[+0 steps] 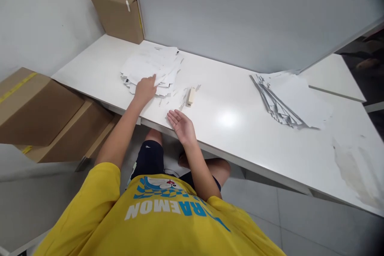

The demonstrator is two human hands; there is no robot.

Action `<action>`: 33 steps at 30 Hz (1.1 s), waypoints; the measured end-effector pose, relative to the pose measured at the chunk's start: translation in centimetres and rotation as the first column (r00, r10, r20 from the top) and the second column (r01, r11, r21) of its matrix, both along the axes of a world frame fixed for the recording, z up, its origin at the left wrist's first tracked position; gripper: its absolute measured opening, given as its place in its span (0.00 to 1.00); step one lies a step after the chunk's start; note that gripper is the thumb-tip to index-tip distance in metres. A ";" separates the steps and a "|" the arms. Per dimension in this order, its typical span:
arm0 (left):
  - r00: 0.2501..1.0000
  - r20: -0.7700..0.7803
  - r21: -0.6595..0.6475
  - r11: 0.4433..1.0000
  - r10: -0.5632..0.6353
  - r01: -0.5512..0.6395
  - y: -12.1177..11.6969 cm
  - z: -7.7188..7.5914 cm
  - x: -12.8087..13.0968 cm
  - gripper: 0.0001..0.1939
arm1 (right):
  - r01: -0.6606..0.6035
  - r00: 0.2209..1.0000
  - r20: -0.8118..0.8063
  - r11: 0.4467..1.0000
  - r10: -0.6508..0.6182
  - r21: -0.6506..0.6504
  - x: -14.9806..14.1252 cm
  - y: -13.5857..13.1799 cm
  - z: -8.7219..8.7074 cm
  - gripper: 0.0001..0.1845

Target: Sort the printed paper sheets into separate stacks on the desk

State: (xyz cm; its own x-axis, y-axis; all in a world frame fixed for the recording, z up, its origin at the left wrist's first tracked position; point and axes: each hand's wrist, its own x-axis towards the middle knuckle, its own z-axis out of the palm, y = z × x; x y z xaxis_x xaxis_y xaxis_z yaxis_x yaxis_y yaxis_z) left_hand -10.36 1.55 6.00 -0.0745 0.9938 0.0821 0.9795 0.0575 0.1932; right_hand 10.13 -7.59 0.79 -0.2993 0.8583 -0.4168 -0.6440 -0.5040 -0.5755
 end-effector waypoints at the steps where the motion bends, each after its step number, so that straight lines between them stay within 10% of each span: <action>1: 0.999 -0.042 0.006 1.000 0.006 -0.006 -0.4 0.2 0.4 0.26 | -0.019 1.000 0.002 1.000 0.019 0.011 -0.3 0.4 0.0 0.05; 11: 0.955 -0.127 0.096 0.955 -0.268 0.280 -8.1 -0.6 6.1 0.20 | -0.067 0.993 0.111 0.980 0.047 0.185 -2.7 6.0 1.1 0.04; 16: 0.888 0.180 -0.046 0.898 -0.424 0.438 -7.4 2.1 2.6 0.23 | -0.003 0.935 0.340 0.957 -0.101 0.291 -4.0 8.8 1.0 0.12; 23: 0.965 0.147 -0.037 0.976 0.216 -0.213 4.7 3.1 -9.3 0.29 | -0.049 0.842 0.533 0.972 -0.083 0.229 -7.0 14.4 2.1 0.18; 33: 0.736 0.406 -0.161 0.835 0.542 -0.526 9.7 0.6 -11.5 0.36 | -0.094 0.671 0.738 0.979 -0.071 0.179 -9.4 16.7 2.8 0.17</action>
